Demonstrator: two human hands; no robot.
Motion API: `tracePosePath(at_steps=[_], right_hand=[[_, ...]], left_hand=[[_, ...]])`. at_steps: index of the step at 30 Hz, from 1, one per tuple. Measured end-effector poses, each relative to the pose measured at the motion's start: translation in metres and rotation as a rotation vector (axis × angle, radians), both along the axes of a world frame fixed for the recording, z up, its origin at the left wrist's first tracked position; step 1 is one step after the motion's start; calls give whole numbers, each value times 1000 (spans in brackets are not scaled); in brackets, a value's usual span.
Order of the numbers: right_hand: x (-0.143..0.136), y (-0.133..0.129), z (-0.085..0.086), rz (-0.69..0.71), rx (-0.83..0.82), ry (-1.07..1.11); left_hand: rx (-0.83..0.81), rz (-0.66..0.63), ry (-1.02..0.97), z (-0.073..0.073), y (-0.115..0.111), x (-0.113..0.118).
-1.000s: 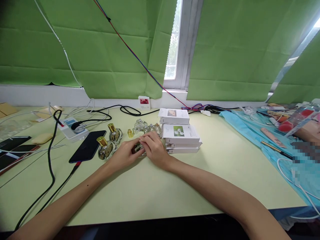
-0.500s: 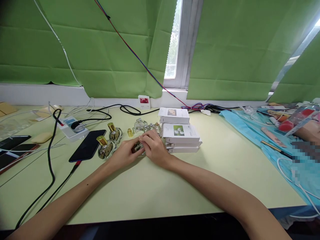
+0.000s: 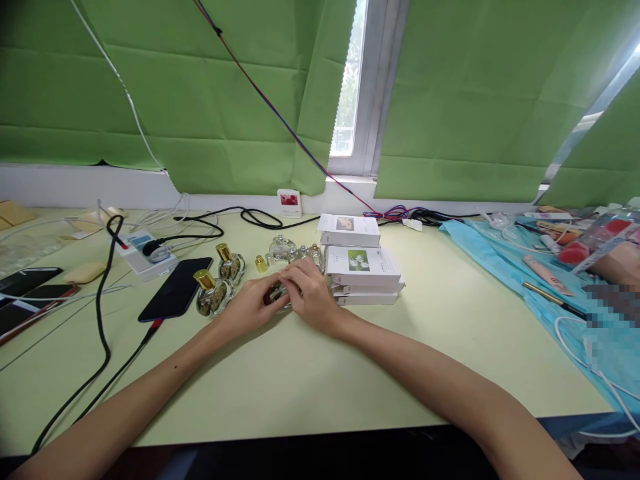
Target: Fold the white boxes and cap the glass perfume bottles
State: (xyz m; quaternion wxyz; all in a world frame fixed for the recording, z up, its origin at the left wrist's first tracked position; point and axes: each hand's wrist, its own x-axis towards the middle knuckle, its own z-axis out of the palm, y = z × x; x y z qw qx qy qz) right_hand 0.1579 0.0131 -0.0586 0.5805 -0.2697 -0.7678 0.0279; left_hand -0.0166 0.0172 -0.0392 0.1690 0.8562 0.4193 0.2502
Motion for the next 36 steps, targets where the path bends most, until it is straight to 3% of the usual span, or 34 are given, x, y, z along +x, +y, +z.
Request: tracePosePath(at_steps=[7, 21, 29, 36], right_hand=[[1, 2, 1, -10, 41, -25], [2, 1, 4, -13, -90, -13], [3, 2, 5, -12, 5, -53], [3, 0, 6, -46, -35, -120]], left_hand=[[-8, 2, -1, -1, 0, 0], [8, 18, -2, -3, 1, 0], [-8, 12, -4, 0, 0, 0], [-1, 2, -14, -1, 0, 0]])
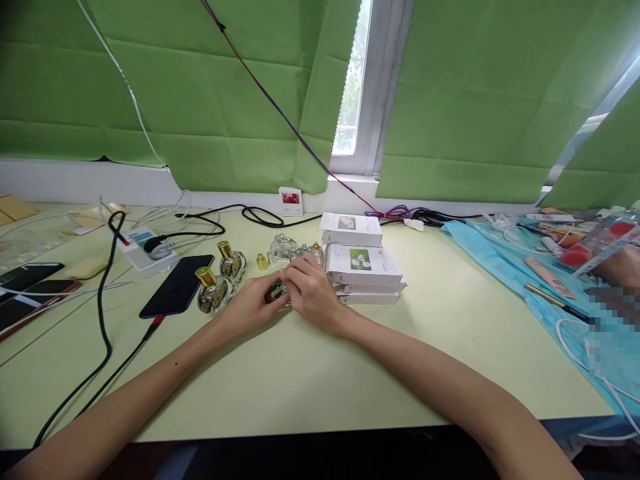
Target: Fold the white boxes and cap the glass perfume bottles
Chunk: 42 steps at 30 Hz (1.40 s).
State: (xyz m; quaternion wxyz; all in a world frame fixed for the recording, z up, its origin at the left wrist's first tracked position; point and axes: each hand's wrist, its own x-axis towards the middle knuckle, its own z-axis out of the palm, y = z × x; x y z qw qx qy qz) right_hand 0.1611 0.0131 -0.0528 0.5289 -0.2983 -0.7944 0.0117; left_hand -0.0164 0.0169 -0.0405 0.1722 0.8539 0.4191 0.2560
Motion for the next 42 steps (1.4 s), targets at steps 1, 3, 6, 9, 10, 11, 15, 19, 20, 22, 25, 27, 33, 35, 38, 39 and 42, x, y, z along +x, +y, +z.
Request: tracePosePath(at_steps=[1, 3, 6, 9, 10, 11, 15, 19, 20, 22, 25, 27, 33, 35, 38, 39, 42], right_hand=[[0, 0, 1, -1, -5, -5], [-1, -1, 3, -3, -18, -9], [-2, -3, 4, -12, -19, 10], [-3, -3, 4, -21, -18, 26], [-3, -3, 4, -24, -22, 23], [-3, -3, 4, -26, -26, 18], [-3, -3, 5, -29, -19, -34], [-2, -4, 8, -45, -16, -93], [-2, -5, 9, -49, -23, -100], [-2, -5, 11, -55, -45, -109], [-3, -7, 14, -71, -81, -106], [-3, -8, 15, -74, -99, -95], [-6, -10, 15, -62, -141, 6], [-6, -11, 13, -61, -138, 28], [-7, -10, 10, -63, -96, 28], [-7, -10, 9, -65, -74, 18], [-6, -8, 8, -78, -26, -44]], left_hand=[[-1, 1, 4, 0, 0, 0], [-3, 5, 9, -1, 0, 0], [1, 8, 11, -1, 1, -1], [2, 8, 17, -1, 1, -1], [0, 8, 19, -1, 1, -1], [-2, 9, 19, -1, 1, -1], [-10, 9, 13, -1, 1, 0], [-8, -2, 6, 0, 0, 0], [-8, -1, 8, 1, 0, 0], [-11, 6, 12, 1, 0, 0], [-25, 12, 21, 1, 0, 0], [-28, 13, 23, 1, 0, 0], [-26, 16, 26, 0, 0, -1], [-26, 14, 24, 0, 0, -1], [-25, 11, 19, 0, 0, -1], [-23, 12, 17, 0, 0, 0], [-14, 10, 6, 0, 1, 0]])
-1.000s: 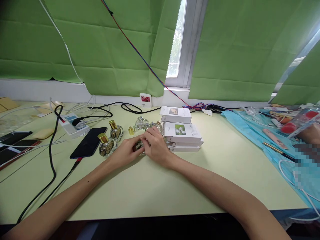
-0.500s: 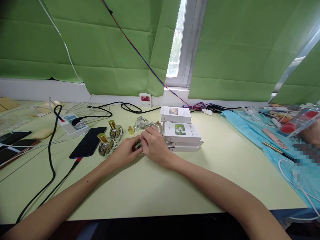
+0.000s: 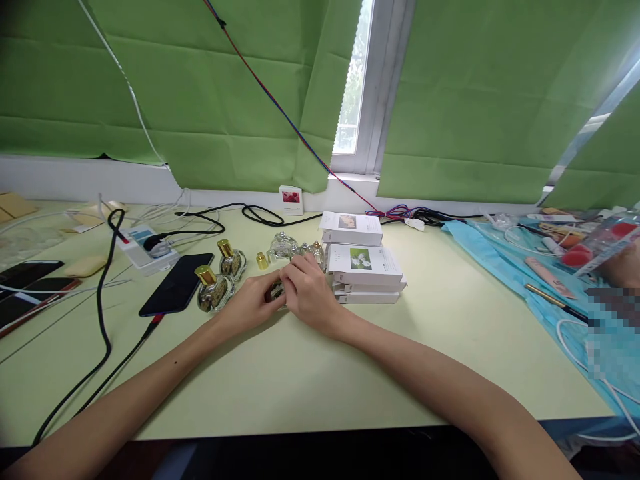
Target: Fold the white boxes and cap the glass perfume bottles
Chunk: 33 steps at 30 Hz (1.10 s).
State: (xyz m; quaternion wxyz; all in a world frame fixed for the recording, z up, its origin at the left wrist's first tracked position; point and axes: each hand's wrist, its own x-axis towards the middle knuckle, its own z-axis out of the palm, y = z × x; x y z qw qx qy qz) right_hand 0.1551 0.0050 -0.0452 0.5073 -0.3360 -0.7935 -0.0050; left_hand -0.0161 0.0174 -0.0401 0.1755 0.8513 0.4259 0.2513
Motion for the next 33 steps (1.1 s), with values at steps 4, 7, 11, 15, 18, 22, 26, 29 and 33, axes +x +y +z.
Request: tracePosePath(at_steps=[4, 7, 11, 15, 18, 22, 26, 29, 33], right_hand=[[1, 1, 1, -20, -2, -64], [1, 0, 3, -16, -26, -44], [0, -1, 4, 0, -56, 17], [0, 0, 4, -3, -46, 15], [0, 0, 3, -15, -34, -27], [1, 1, 3, -24, -22, -70], [1, 0, 4, -17, -41, -42], [0, 0, 4, -10, -62, 1], [0, -1, 4, -17, -67, 3]], left_hand=[[3, -6, -7, -1, 0, 0], [6, -3, -3, -2, 0, 0], [6, -5, -3, -3, 1, -1], [4, -4, 0, -3, 0, -1], [0, 5, -1, -2, -1, -1], [-2, -1, -9, -1, -1, 0], [-1, 0, -4, -1, -1, 0], [1, -2, -1, -1, -1, 0], [3, -8, -5, -1, -1, -1]])
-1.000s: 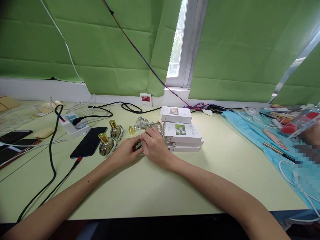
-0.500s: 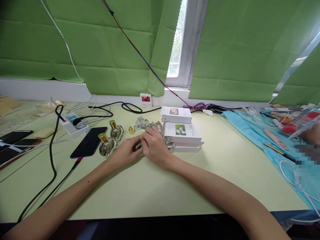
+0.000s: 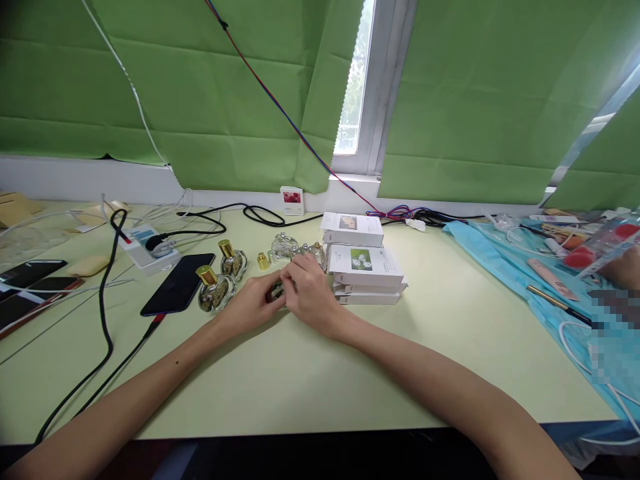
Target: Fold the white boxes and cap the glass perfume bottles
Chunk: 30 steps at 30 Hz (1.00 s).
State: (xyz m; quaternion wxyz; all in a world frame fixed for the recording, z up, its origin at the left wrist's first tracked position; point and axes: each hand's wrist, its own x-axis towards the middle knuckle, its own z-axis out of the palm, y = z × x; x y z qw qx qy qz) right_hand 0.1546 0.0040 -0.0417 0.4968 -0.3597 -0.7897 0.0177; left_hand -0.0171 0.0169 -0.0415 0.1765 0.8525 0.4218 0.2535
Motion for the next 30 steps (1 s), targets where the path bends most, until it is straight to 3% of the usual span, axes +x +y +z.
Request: tracePosePath(at_steps=[6, 30], right_hand=[[0, -1, -2, -16, 18, -54], [-1, -2, -12, -32, 12, 69]], left_hand=[[7, 6, -10, 0, 0, 1], [-7, 2, -1, 0, 0, -1]])
